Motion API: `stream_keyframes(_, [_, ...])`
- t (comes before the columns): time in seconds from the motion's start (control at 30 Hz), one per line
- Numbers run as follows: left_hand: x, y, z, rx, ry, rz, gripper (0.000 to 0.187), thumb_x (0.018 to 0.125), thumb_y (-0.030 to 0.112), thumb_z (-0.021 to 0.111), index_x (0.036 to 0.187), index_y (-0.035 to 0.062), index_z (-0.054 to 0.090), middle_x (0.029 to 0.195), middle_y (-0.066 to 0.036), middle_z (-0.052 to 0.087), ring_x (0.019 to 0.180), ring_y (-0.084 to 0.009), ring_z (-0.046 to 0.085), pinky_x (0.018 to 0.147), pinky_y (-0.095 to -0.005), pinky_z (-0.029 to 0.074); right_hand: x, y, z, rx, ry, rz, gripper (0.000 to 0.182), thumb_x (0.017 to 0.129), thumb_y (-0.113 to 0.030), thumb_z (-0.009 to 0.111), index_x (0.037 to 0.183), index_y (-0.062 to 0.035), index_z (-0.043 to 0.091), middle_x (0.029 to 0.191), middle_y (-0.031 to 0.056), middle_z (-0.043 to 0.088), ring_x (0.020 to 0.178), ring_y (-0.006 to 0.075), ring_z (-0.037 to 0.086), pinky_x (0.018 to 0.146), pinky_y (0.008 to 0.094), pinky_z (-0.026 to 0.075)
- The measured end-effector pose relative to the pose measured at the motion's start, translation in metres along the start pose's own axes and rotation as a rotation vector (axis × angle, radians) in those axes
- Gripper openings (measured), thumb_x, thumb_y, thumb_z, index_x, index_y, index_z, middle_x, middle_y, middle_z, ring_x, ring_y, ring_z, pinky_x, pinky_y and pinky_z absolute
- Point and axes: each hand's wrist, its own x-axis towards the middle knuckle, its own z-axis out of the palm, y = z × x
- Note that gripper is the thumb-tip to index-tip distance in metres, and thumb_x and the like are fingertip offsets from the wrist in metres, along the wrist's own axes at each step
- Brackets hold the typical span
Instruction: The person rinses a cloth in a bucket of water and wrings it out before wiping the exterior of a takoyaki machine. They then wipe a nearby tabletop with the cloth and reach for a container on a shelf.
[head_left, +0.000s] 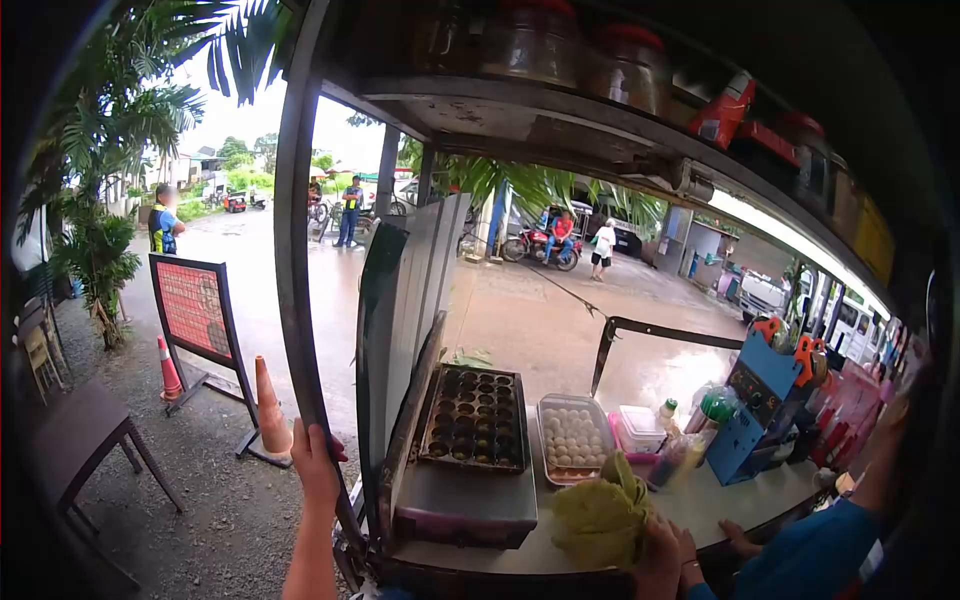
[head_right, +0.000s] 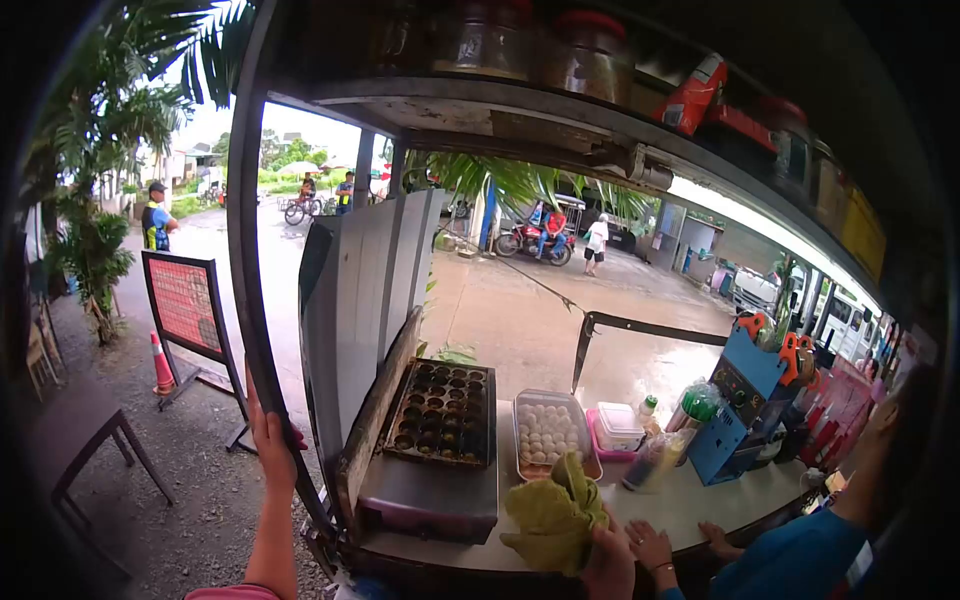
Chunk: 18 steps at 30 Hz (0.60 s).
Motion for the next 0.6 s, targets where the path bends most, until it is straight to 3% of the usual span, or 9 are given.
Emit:
stream_keyframes(0.1, [0.000,-0.010,-0.010,-0.013,-0.024,-0.061,0.028,0.101,0.031,0.040,0.102,0.0044,0.048,0.064,-0.004,0.051,0.052,-0.0116,0.054,0.046,-0.0256,0.048,0.000,-0.009,0.029,-0.136,-0.021,-0.101,0.076,0.065,-0.007,0.068,0.134,0.0051,0.038,0.126,0.0182,0.054,0.113,0.0292,0.057,0.100,0.0402,0.045])
stream_keyframes(0.23, [0.007,-0.018,-0.018,0.021,-0.065,-0.114,0.031,0.100,0.036,0.040,0.097,0.0061,0.049,0.064,-0.006,0.054,0.051,-0.0158,0.056,0.049,-0.0292,0.050,-0.023,0.003,0.028,-0.051,0.163,-0.054,0.073,0.066,-0.001,0.065,0.133,0.0054,0.039,0.123,0.0172,0.055,0.111,0.0277,0.058,0.097,0.0390,0.046])
stream_keyframes(0.3, [0.017,-0.027,-0.030,-0.036,-0.143,-0.208,0.038,0.100,0.039,0.038,0.103,0.0016,0.047,0.066,-0.010,0.058,0.054,-0.0183,0.060,0.051,-0.0305,0.052,-0.041,0.014,0.025,-0.040,0.222,-0.066,0.072,0.066,0.000,0.065,0.133,0.0047,0.040,0.122,0.0166,0.056,0.110,0.0272,0.058,0.097,0.0389,0.047])
stream_keyframes(0.4, [0.038,-0.025,-0.037,0.073,-0.175,-0.149,0.057,0.096,0.052,0.029,0.105,-0.0005,0.052,0.081,-0.017,0.066,0.063,-0.0233,0.064,0.061,-0.0349,0.053,-0.071,0.036,0.027,-0.036,0.322,-0.090,0.068,0.067,0.003,0.067,0.131,0.0018,0.043,0.118,0.0139,0.057,0.110,0.0252,0.058,0.096,0.0378,0.047])
stream_keyframes(0.43, [0.054,-0.038,-0.043,0.049,-0.183,-0.097,0.058,0.097,0.050,0.030,0.118,0.0001,0.051,0.091,-0.016,0.067,0.081,-0.0259,0.066,0.074,-0.0328,0.049,-0.085,0.048,0.022,-0.057,0.408,-0.090,0.068,0.067,0.003,0.068,0.130,0.0006,0.044,0.117,0.0126,0.058,0.109,0.0242,0.058,0.096,0.0372,0.047])
stream_keyframes(0.47, [0.066,-0.030,-0.035,-0.026,-0.112,-0.052,0.060,0.097,0.050,0.025,0.121,0.0017,0.050,0.108,-0.019,0.064,0.092,-0.0289,0.066,0.077,-0.0341,0.050,-0.100,0.058,0.022,-0.074,0.460,-0.100,0.068,0.067,0.004,0.068,0.130,-0.0007,0.044,0.116,0.0113,0.058,0.108,0.0230,0.058,0.095,0.0369,0.047])
stream_keyframes(0.5, [0.086,-0.030,-0.041,0.084,-0.194,0.145,0.057,0.098,0.048,0.032,0.130,0.0033,0.047,0.116,-0.021,0.061,0.099,-0.0296,0.064,0.076,-0.0338,0.050,-0.113,0.069,0.022,-0.090,0.508,-0.110,0.068,0.067,0.005,0.069,0.130,-0.0021,0.045,0.114,0.0100,0.058,0.107,0.0219,0.058,0.095,0.0365,0.047])
stream_keyframes(0.57, [0.074,0.011,-0.008,-0.298,-0.149,0.366,0.039,0.093,0.031,0.048,0.116,-0.0009,0.048,0.102,-0.020,0.062,0.085,-0.0299,0.063,0.070,-0.0358,0.052,-0.145,0.096,0.022,-0.085,0.678,-0.133,0.066,0.068,0.005,0.070,0.129,-0.0036,0.046,0.112,0.0083,0.058,0.105,0.0197,0.058,0.093,0.0355,0.047])
stream_keyframes(0.6, [0.065,0.024,0.005,-0.360,-0.159,0.438,0.039,0.093,0.031,0.049,0.116,-0.0010,0.048,0.102,-0.020,0.062,0.085,-0.0298,0.063,0.070,-0.0358,0.052,-0.160,0.106,0.027,-0.078,0.747,-0.153,0.066,0.068,0.005,0.069,0.129,-0.0036,0.046,0.112,0.0083,0.059,0.104,0.0196,0.059,0.092,0.0352,0.048])
